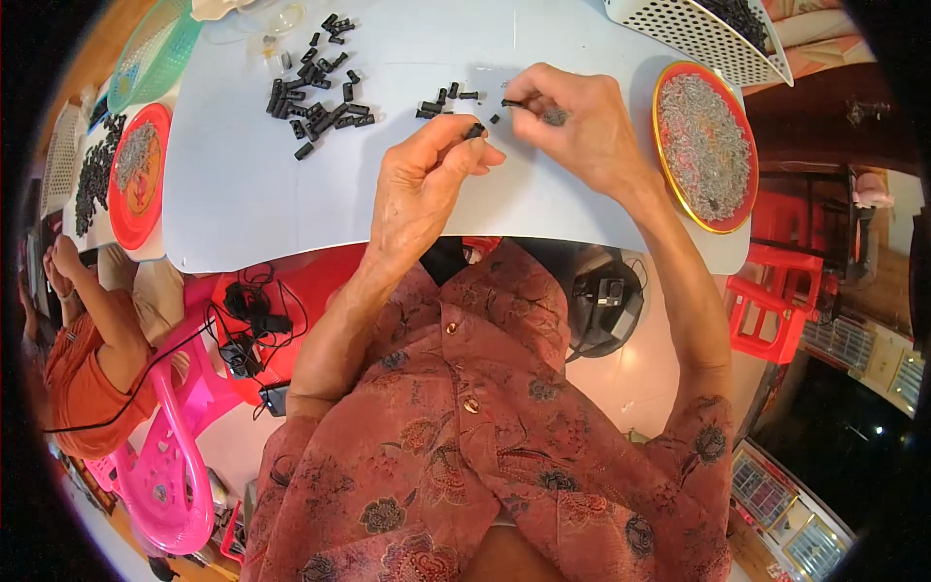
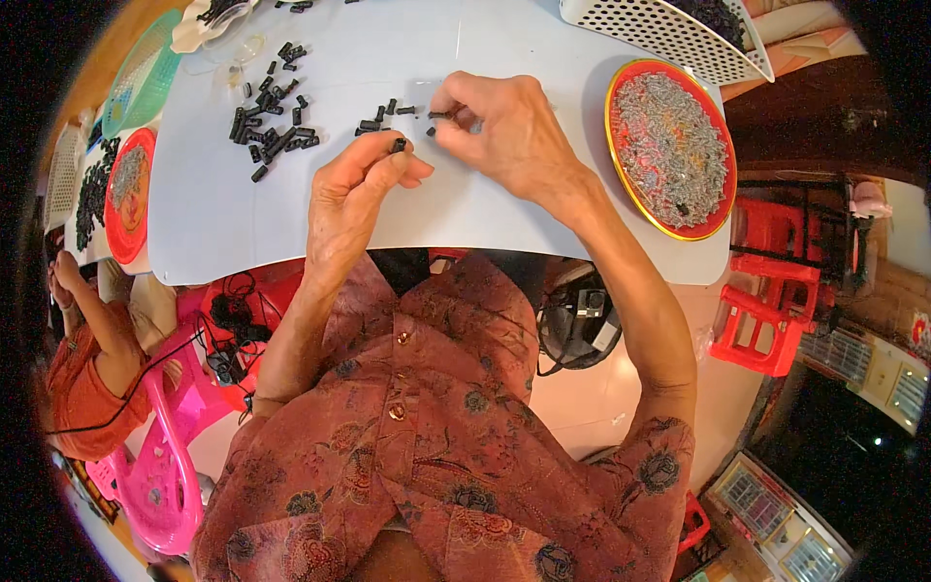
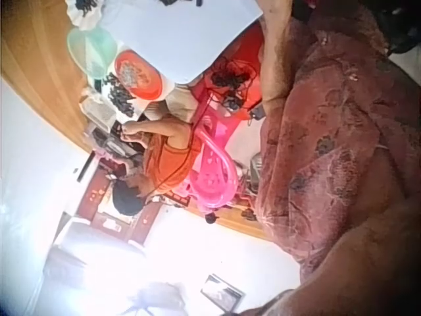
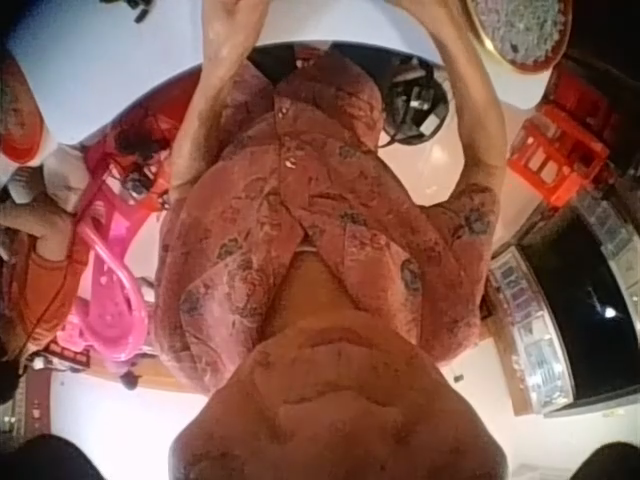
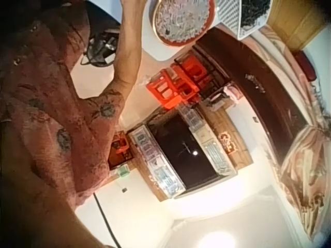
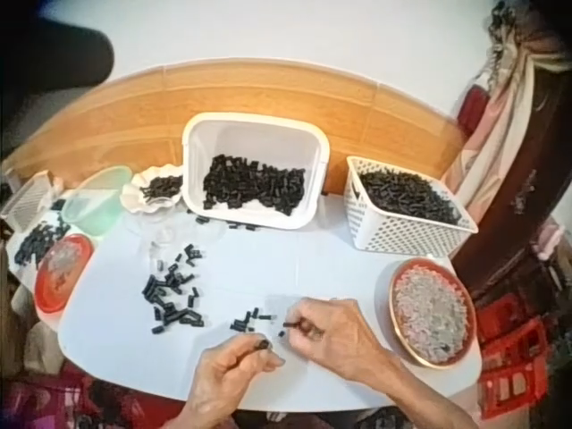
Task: The person assembles small black plastic components by hand at a white table.
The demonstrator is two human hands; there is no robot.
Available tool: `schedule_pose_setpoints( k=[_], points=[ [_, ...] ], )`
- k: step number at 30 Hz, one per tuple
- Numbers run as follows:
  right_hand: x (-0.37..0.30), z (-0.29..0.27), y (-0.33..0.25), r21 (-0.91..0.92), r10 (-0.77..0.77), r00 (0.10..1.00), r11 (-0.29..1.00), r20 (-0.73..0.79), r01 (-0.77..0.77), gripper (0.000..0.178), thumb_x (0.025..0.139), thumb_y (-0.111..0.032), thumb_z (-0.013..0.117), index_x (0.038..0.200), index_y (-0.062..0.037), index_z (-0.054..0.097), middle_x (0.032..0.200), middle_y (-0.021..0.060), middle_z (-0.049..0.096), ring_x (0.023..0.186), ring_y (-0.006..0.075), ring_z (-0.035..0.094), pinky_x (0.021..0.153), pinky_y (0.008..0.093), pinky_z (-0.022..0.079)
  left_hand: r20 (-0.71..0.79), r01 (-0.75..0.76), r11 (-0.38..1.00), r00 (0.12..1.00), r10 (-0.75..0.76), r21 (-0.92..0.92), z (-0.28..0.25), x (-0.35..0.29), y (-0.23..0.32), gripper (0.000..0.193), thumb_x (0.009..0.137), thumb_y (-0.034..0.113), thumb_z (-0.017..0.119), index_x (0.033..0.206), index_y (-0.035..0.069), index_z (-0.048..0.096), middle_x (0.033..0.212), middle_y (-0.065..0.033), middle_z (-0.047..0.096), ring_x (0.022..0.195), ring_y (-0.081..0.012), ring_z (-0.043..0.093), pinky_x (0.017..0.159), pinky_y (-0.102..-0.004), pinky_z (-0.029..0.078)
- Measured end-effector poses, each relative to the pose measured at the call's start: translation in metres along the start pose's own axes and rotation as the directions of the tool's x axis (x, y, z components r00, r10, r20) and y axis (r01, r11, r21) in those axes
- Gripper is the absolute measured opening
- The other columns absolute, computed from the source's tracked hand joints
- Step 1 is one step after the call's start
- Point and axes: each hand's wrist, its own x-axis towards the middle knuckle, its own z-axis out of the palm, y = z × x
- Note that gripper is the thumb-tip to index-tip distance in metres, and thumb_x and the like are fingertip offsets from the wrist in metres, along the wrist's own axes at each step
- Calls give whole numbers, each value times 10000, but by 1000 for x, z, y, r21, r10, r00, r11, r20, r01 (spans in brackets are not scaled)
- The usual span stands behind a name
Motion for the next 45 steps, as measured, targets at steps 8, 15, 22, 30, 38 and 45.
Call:
schedule_pose_setpoints(
  k=[8,15,22,30,38,45],
  points=[
    [-6,4,-15,526,243,965,810,102,-260,177,819,-41,600,963,-38,703,659,-7,586,612,50,499,560,217,424,20,-32,999,999,32,-5,-1,1,-5,214,936,118,549,1069,-42,597,866,-96,676,830,-133,616,771,-280,497],
    [-9,15,-13,564,207,978,804,26,-185,150,854,-57,627,980,-25,702,688,-22,592,600,33,473,543,209,399,23,-29,1000,999,29,1,1,1,-3,207,943,119,539,1061,-40,599,836,-82,663,795,-124,597,753,-273,485],
    [-10,22,-11,623,220,975,766,-25,-157,103,866,-70,641,943,-18,686,722,-19,635,648,31,526,579,200,429,28,-5,1000,1000,4,8,0,3,3,214,949,135,526,1033,-43,609,828,-83,674,775,-121,582,747,-273,479],
    [-9,27,-8,673,169,983,735,-67,-80,70,864,-54,652,914,-13,679,767,1,657,693,59,572,639,222,472,212,220,941,963,-168,-257,-16,7,3,208,934,168,558,990,-11,647,837,-97,682,780,-149,601,786,-288,480],
    [-10,32,-8,698,93,992,716,-83,-8,62,865,-28,646,917,2,661,798,28,665,722,95,609,682,239,501,345,356,795,917,-198,-490,-23,9,-2,227,930,164,567,1004,-36,642,837,-139,667,795,-200,623,807,-333,493],
    [-13,37,2,642,44,990,765,-134,53,243,795,-16,677,1035,-39,650,947,40,641,831,105,604,704,254,499,251,313,797,945,-208,-516,-21,14,-6,204,922,134,578,1015,-37,636,893,-134,664,844,-207,635,823,-342,501]
  ],
)
